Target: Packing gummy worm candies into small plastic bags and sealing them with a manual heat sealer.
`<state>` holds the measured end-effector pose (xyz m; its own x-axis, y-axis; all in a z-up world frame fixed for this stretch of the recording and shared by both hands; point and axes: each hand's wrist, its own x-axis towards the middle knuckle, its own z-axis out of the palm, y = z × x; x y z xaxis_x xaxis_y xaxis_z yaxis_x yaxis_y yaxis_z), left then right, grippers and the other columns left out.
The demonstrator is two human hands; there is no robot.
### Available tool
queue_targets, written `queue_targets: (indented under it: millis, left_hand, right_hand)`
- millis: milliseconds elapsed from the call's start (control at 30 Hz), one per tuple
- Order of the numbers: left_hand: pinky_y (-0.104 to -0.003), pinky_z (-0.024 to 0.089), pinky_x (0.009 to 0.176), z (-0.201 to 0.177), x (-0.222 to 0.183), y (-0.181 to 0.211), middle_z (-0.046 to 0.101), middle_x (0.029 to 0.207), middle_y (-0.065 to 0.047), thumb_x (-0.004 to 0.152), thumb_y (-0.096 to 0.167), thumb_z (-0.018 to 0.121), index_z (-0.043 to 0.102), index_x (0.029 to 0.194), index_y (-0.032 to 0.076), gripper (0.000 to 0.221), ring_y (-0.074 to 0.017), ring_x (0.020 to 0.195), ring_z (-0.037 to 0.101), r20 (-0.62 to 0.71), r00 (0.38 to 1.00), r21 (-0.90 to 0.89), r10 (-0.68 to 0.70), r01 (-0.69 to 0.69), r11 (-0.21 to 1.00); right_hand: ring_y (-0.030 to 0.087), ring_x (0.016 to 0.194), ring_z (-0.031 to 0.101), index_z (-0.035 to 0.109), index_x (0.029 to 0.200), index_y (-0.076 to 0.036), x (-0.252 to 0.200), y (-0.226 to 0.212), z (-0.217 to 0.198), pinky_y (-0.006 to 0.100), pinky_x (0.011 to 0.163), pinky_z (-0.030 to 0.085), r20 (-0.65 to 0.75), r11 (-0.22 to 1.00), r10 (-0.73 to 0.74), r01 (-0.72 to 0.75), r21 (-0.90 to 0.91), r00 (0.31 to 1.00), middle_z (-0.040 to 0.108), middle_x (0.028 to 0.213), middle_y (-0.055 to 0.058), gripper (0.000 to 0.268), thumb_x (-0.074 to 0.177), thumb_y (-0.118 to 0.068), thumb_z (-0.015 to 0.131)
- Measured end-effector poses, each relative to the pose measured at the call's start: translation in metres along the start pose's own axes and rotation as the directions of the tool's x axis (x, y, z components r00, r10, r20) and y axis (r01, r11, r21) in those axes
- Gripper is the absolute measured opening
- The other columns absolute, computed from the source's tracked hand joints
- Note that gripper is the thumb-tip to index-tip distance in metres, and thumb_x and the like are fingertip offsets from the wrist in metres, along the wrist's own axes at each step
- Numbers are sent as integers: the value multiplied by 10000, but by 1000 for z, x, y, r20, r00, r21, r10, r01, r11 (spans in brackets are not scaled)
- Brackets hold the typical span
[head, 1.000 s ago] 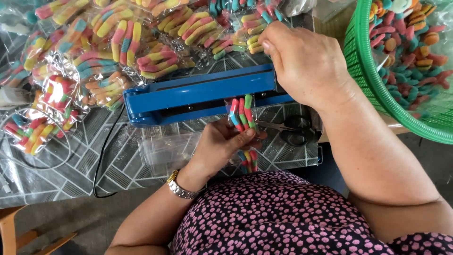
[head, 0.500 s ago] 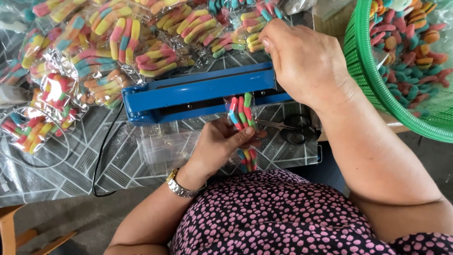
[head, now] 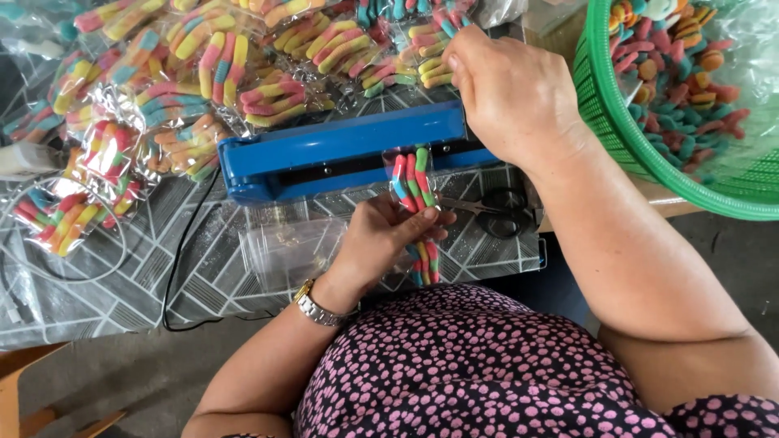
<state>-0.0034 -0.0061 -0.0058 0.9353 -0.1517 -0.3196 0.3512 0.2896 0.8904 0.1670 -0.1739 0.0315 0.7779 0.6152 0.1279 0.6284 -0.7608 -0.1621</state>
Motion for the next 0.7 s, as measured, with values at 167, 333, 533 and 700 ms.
queue_targets:
  millis: [167, 333, 533, 700]
  left_hand:
    - [-285, 684, 678, 0, 0, -2, 804, 1004, -165, 962, 147, 666, 764, 991, -67, 237, -195, 802, 799, -1, 999, 21, 35, -35, 999]
    - [-281, 674, 649, 3, -2, -5, 799, 997, -206, 964, 125, 669, 753, 919, -99, 244, -221, 774, 796, -20, 999, -67, 46, -47, 997]
    - [-336, 687, 698, 5, -3, -3, 787, 1016, -251, 948, 146, 673, 725, 958, -125, 276, -274, 787, 789, -53, 998, -135, -15, 8, 991]
    - [-355, 688, 709, 5, -2, -2, 787, 1030, -253, 957, 151, 663, 703, 981, -77, 233, -287, 804, 793, -43, 999, -144, -32, 25, 989]
  right_hand:
    - [293, 551, 633, 664, 1144, -119, 1, -5, -10, 480, 499, 496, -65, 1000, -19, 21, 20, 998, 662, 701, 48, 183, 1175, -229, 521]
    - [273, 716, 689, 682, 1123, -140, -5, -6, -22, 434, 517, 530, -365, 974, -211, 163, -157, 907, 718, 879, 26, 60, 1152, -179, 647]
    - [210, 671, 709, 773, 1102, -112, -10, -12, -50, 372, 501, 531, -436, 970, -242, 221, -100, 867, 763, 867, 16, 66, 1159, -145, 769]
    - [284, 665, 659, 739, 1062, -167, -9, -18, -61, 437, 492, 474, -353, 979, -188, 149, -136, 917, 686, 807, 11, 146, 1198, -219, 738]
